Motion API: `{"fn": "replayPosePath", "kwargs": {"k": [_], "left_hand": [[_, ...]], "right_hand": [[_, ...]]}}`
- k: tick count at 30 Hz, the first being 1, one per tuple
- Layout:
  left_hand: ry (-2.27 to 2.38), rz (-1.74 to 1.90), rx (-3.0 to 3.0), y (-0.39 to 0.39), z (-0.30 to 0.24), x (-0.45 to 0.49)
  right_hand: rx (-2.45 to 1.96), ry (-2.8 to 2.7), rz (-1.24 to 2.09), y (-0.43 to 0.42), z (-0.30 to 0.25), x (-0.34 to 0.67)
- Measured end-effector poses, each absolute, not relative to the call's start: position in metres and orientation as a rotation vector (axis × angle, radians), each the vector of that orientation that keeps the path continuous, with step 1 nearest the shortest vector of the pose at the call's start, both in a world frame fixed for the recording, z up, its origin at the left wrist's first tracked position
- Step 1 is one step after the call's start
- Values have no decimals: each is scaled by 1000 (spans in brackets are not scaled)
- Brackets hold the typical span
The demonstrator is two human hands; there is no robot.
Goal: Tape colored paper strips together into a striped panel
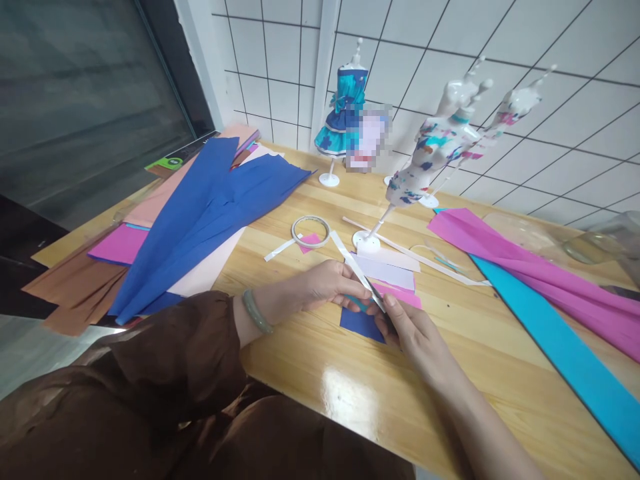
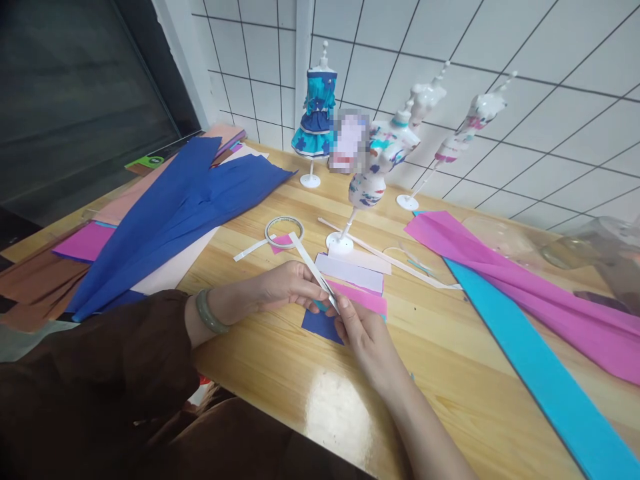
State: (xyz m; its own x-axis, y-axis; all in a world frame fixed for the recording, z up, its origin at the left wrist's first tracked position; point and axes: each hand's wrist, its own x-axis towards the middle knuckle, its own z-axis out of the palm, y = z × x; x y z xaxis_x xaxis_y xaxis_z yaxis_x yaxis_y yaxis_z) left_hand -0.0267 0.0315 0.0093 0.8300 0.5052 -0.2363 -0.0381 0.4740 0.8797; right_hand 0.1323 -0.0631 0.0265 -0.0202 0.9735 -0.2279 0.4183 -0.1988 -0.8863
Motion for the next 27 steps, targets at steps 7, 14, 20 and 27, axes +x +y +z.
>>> {"fn": "replayPosePath", "kwargs": {"k": [7, 14, 20, 27], "left_hand": [[524, 322, 980, 32, 12, -27], [547, 304, 970, 32, 14, -27], [548, 318, 981, 31, 14, -27], [550, 317, 991, 31, 15, -27]], "right_hand": [[-1693, -1478, 1147, -64, 26, 132], [-1669, -1565, 1045, -65, 23, 134], [-1682, -1546, 1053, -65, 21, 133], [-1674, -1483, 1114, -67, 15, 134]]}}
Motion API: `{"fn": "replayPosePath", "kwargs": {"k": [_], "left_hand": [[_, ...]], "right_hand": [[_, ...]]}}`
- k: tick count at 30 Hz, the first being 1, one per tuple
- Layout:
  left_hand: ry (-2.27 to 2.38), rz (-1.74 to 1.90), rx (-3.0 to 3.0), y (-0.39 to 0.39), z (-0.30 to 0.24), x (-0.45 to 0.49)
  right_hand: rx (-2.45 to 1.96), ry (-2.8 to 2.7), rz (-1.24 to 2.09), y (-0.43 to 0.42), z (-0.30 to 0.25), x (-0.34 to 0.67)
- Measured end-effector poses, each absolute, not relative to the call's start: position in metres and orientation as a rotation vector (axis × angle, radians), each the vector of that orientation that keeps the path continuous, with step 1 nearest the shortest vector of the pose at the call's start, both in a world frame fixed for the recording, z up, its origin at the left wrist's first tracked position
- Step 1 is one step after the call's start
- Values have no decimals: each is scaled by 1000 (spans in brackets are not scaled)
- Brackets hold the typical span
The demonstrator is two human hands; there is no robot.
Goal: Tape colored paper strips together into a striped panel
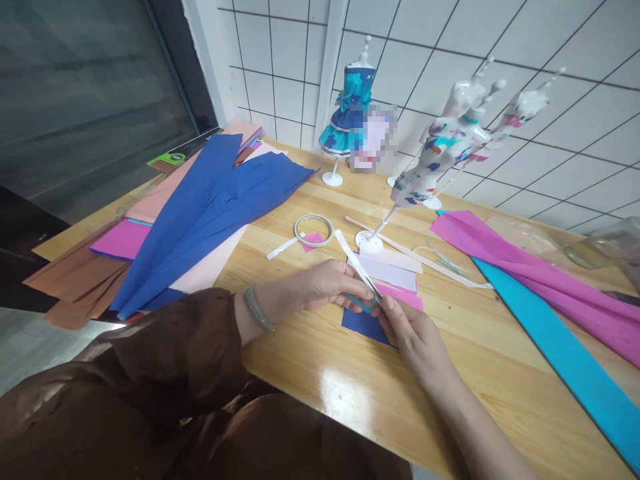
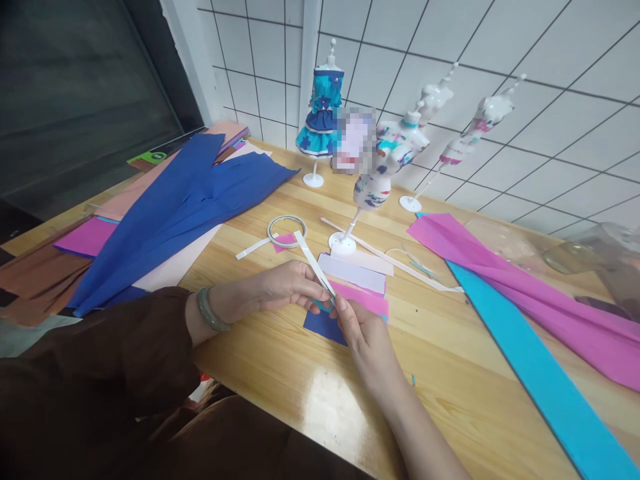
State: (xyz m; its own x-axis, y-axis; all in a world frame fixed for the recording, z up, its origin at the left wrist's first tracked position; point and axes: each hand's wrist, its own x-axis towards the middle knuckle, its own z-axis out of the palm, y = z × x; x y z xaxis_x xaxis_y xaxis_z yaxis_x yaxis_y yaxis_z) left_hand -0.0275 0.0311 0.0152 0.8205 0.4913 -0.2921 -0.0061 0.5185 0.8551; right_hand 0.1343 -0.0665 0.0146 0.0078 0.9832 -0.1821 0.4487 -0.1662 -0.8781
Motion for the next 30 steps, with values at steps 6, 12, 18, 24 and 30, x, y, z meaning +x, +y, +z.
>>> {"fn": "replayPosePath", "kwargs": {"k": [6, 12, 18, 24, 30], "left_hand": [[524, 322, 996, 32, 12, -28], [551, 314, 1011, 33, 13, -27], [546, 306, 1007, 33, 14, -27], [525, 291, 1020, 34, 11, -28], [523, 293, 1057, 36, 8, -28]], "right_hand": [[-1725, -1484, 1086, -66, 18, 131], [-1736, -1500, 1041, -66, 16, 132], [-1742, -1482, 1045, -66, 16, 132], [-1764, -1498, 1014, -65, 18, 132], [-1778, -1518, 984, -66, 17, 133]]}}
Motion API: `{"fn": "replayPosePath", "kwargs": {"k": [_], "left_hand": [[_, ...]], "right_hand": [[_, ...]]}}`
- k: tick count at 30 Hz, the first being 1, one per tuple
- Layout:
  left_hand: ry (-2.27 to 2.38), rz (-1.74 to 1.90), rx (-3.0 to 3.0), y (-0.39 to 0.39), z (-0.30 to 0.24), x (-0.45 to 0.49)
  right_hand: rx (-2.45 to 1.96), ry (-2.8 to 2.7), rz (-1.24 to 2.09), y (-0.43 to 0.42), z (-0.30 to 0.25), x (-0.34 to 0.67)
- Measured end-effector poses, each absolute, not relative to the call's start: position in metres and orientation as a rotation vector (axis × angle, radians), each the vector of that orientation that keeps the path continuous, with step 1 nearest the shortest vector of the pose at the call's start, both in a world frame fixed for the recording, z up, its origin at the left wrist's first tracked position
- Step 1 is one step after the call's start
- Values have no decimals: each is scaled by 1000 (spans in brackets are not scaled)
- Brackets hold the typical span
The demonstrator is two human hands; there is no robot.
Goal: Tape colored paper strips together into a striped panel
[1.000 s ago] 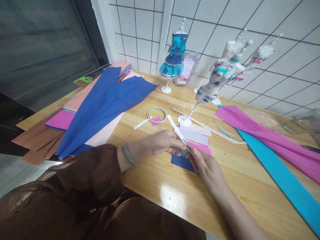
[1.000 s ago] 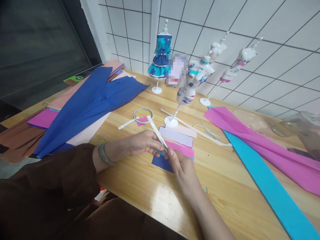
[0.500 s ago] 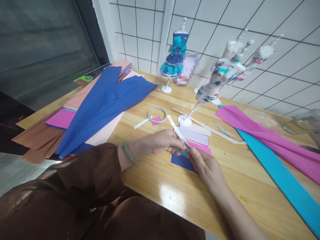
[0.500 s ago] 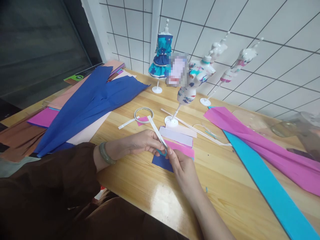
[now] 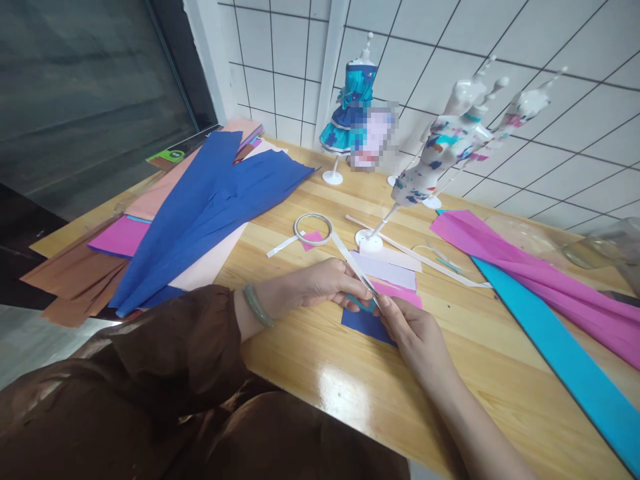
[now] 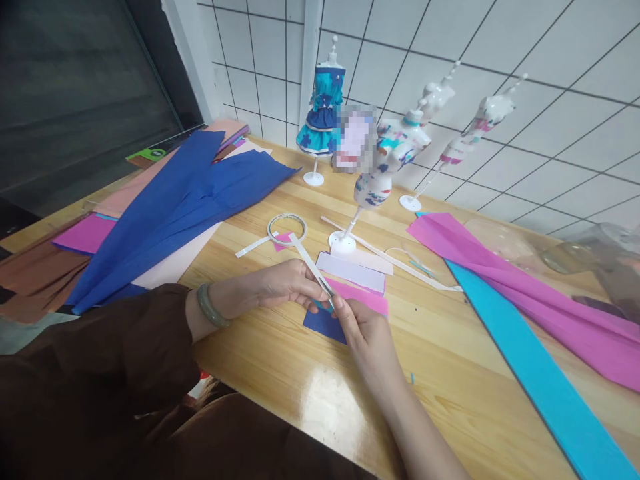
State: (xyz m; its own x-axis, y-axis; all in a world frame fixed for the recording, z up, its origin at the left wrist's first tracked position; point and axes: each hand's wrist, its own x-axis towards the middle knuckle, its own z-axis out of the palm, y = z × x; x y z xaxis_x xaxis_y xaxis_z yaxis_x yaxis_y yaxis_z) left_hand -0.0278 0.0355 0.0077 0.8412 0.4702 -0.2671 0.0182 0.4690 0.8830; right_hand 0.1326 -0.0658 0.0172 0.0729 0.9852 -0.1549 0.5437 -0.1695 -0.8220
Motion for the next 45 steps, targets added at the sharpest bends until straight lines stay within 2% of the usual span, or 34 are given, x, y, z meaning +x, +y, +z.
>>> {"fn": "replayPosePath", "kwargs": {"k": [16, 23, 32, 45], "left_hand": [[560, 325, 1217, 38, 10, -32], [507, 481, 1339, 30, 7, -26], [609, 616, 1202, 35, 19, -27], [635, 599, 1146, 35, 23, -29]], "right_hand": [[-1821, -1391, 920, -65, 19, 137], [-1742, -1186, 1080, -61, 21, 140], [-1612, -1137, 1326, -60, 19, 137], [-1684, -1223, 1208, -62, 25, 132]]}}
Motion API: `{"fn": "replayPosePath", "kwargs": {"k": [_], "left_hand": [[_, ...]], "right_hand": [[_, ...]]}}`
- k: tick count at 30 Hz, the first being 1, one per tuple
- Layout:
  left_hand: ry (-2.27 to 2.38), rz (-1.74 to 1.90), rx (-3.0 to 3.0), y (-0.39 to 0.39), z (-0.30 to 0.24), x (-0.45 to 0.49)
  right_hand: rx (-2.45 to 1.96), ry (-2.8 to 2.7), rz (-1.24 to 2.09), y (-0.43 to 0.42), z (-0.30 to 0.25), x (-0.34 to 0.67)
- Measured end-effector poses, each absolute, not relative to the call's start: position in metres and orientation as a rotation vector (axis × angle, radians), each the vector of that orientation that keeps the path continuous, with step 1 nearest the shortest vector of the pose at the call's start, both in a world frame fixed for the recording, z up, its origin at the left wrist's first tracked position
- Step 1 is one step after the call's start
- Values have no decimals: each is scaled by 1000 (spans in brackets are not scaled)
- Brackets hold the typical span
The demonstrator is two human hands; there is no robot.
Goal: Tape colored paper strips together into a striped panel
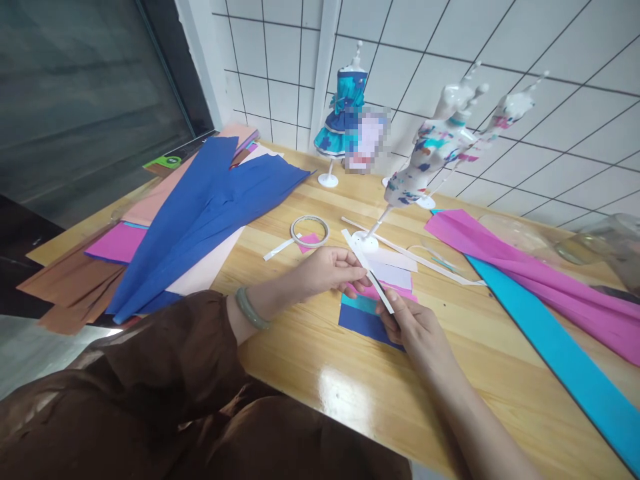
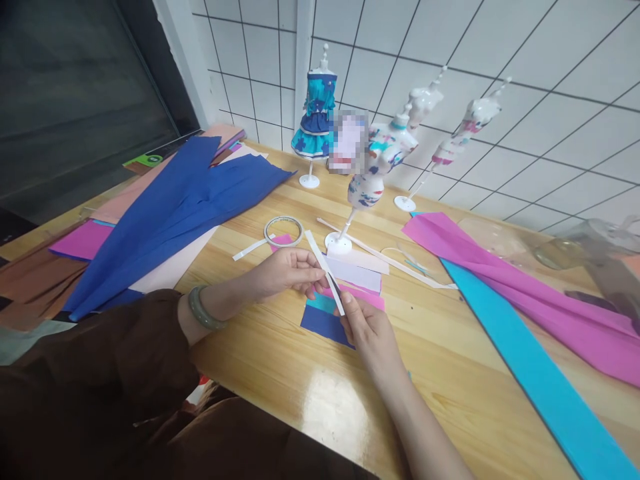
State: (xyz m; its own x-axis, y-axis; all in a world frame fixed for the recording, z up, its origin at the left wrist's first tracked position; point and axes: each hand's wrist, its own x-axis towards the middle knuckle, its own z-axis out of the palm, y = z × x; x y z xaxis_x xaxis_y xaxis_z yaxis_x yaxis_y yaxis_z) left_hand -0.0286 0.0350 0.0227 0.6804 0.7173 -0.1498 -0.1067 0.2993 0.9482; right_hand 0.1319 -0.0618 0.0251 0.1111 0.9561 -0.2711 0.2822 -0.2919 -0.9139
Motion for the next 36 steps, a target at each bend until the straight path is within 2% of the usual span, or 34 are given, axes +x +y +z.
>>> {"fn": "replayPosePath", "kwargs": {"k": [14, 26, 36], "left_hand": [[602, 605, 1115, 36, 20, -28], [628, 608, 1040, 38, 18, -28], [685, 737, 938, 48, 17, -35]], "right_hand": [[-1736, -1439, 1023, -63, 25, 135], [-1715, -1289, 1258, -63, 28, 143], [-1652, -1210, 1286, -66, 25, 154]]}}
